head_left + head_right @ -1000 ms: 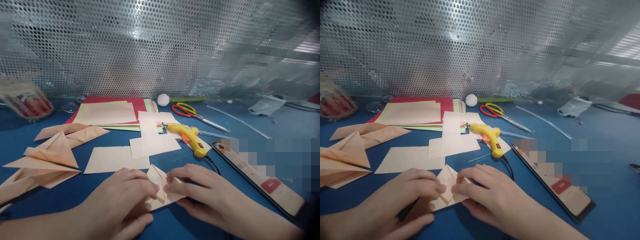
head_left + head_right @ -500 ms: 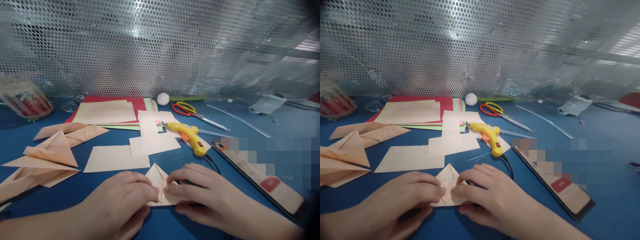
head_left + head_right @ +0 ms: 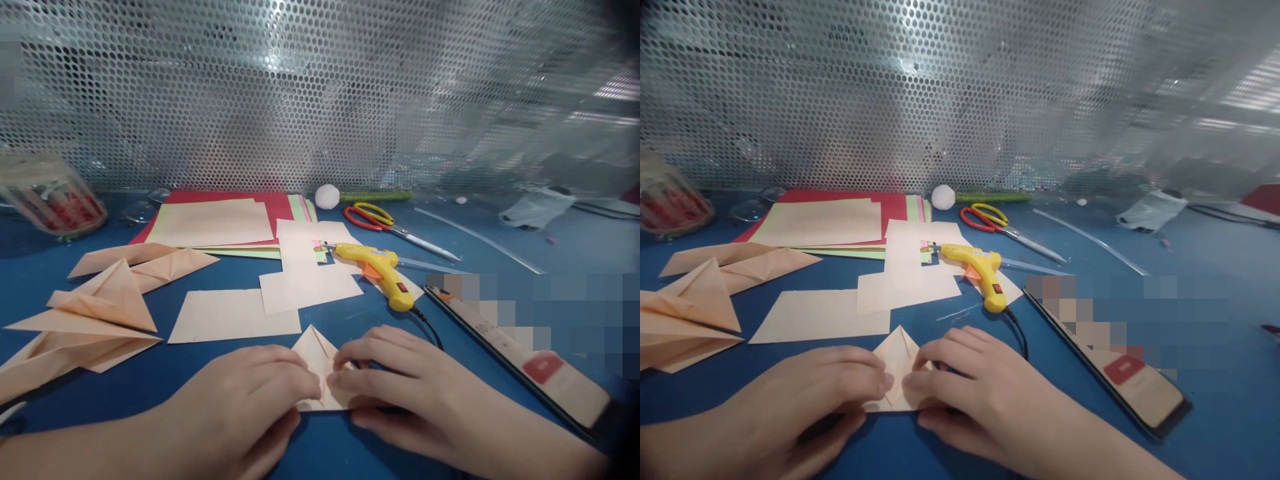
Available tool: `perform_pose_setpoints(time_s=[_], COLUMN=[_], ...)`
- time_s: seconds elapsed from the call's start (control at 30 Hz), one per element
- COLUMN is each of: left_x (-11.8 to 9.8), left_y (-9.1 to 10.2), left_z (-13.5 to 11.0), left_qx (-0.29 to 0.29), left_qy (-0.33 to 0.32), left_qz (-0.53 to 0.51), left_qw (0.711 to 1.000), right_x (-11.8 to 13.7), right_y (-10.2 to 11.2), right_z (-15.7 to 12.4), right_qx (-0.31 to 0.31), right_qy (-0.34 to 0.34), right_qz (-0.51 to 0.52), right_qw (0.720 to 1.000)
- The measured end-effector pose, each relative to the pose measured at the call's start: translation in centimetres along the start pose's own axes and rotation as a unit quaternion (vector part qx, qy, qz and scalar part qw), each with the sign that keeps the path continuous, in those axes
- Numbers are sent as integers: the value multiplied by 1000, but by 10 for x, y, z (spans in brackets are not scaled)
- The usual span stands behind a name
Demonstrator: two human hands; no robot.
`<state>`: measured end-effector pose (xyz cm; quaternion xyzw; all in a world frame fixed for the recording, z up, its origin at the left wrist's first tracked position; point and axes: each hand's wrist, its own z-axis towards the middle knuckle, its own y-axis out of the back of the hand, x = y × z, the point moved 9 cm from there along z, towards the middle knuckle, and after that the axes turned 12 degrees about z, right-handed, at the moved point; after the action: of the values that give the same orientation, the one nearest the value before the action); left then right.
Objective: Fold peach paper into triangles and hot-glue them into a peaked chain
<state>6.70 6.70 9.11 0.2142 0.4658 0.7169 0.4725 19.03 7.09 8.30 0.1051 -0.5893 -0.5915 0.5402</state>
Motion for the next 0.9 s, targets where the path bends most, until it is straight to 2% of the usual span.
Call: perform_pose_setpoints(time_s=[0.17,0.37,0.5,0.7,0.9], left_x=[-7,-18,-17,-15,-11], left_y=[2,-5,-7,-18,-11], left_z=[0,-3,-3,-3,-4], left_qx=[-3,36,36,78,105], left_qy=[-28,-66,-51,-61,-50], left_qz=[42,75,84,78,54], left_qw=[999,994,994,992,992], right_x=[6,14,17,16,13], right_y=[-2,-3,-6,-6,-9], right_z=[1,2,3,4,3], right_qx=[13,7,13,21,26], right_qy=[14,29,35,16,-15], right_qz=[-28,-50,-65,-70,-47], right_qw=[999,998,997,997,998])
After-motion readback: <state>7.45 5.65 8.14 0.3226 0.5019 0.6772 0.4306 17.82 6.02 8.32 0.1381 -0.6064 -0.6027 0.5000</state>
